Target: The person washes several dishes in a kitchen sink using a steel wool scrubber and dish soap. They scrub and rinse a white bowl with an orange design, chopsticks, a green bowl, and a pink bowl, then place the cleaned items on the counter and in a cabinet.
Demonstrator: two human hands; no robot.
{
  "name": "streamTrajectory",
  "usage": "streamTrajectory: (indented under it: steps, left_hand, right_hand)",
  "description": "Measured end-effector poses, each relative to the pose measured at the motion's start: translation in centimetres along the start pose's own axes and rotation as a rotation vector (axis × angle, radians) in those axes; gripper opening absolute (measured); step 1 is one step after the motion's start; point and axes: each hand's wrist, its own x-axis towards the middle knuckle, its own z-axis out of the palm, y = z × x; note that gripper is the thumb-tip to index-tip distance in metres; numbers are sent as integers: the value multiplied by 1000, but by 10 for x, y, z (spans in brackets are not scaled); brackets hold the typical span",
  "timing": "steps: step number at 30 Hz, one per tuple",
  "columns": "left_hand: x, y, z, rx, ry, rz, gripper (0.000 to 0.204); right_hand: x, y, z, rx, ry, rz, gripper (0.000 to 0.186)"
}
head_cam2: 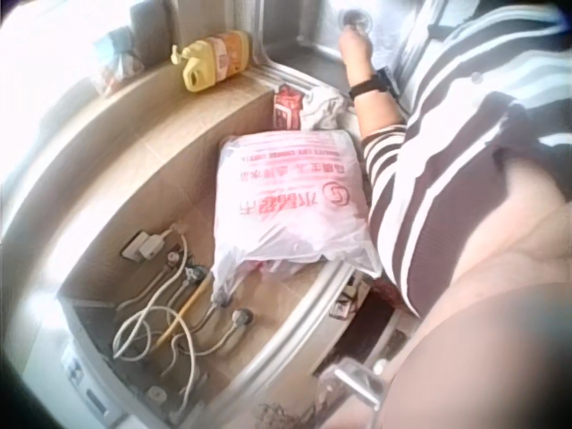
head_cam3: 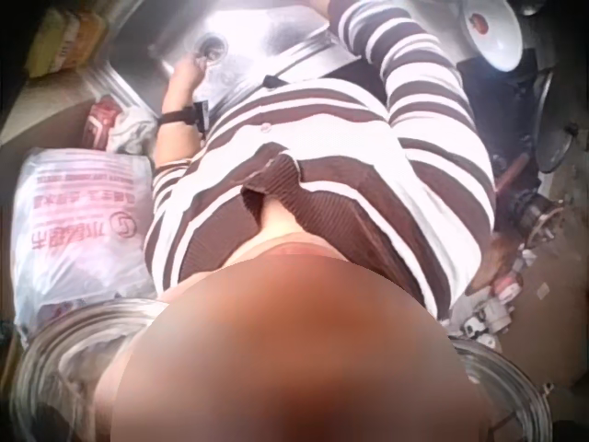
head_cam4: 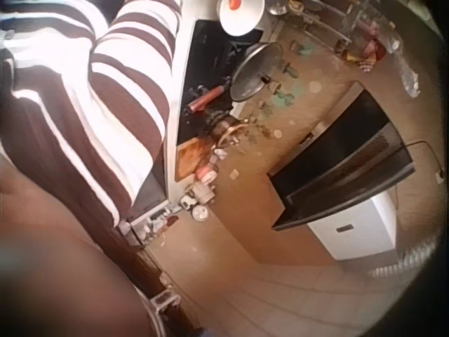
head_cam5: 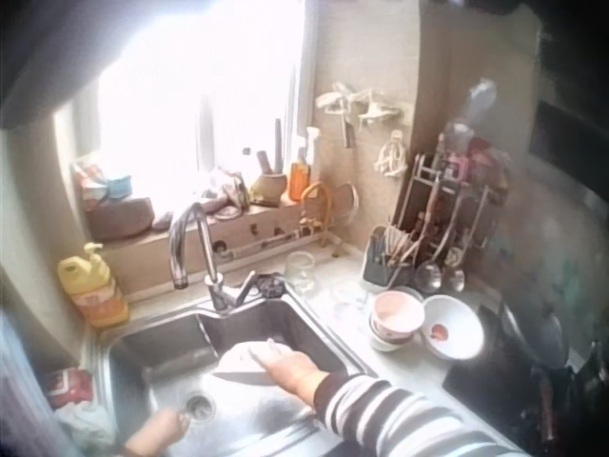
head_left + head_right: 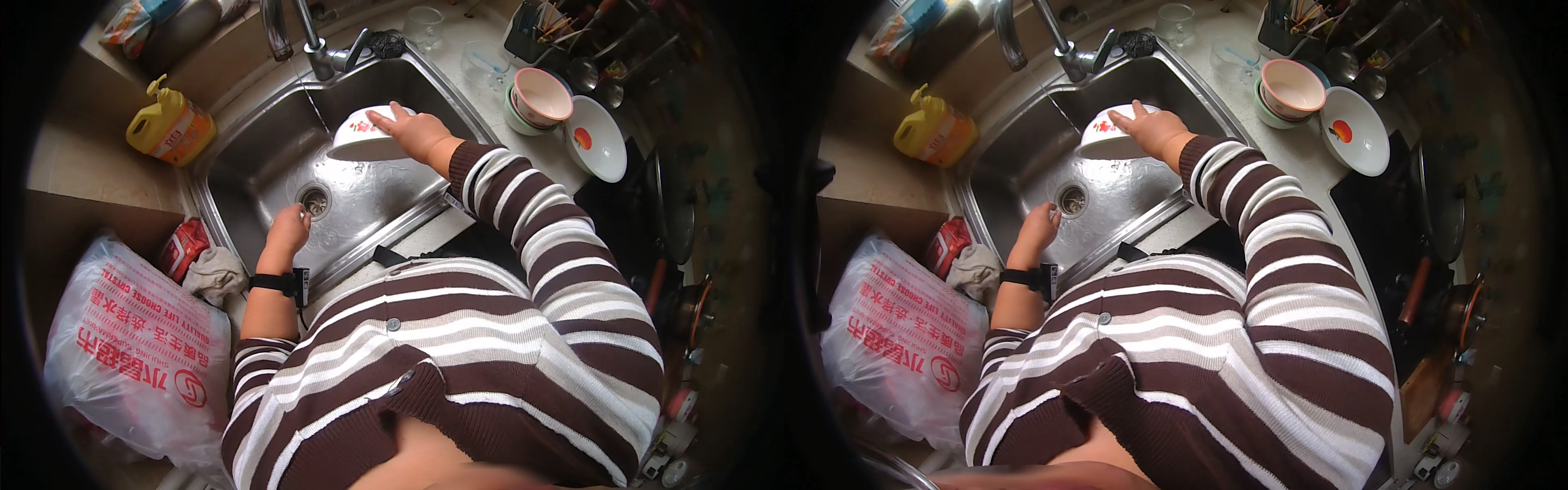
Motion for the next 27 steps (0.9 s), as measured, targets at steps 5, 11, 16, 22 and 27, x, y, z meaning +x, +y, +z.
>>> streamTrajectory:
  steps: [5,11,16,22,27]
  left_hand:
    - [0,13,0,38,0,12,19]
    - [-2,28,-1,34,9,43,18]
    - [-10,32,-4,3,-34,37,19]
    - [-16,40,-3,-6,-42,-77,21]
    - [-8,54,-3,-8,21,-39,20]
  right_hand:
    - [2,1,-5,195,-12,143,67]
    - [-12,8,-16,243,85,141,65]
    - [-50,37,-29,601,302,264,61]
    - [-132,95,-57,1581,712,631,39]
    - [-195,155,-83,1703,1018,880,37]
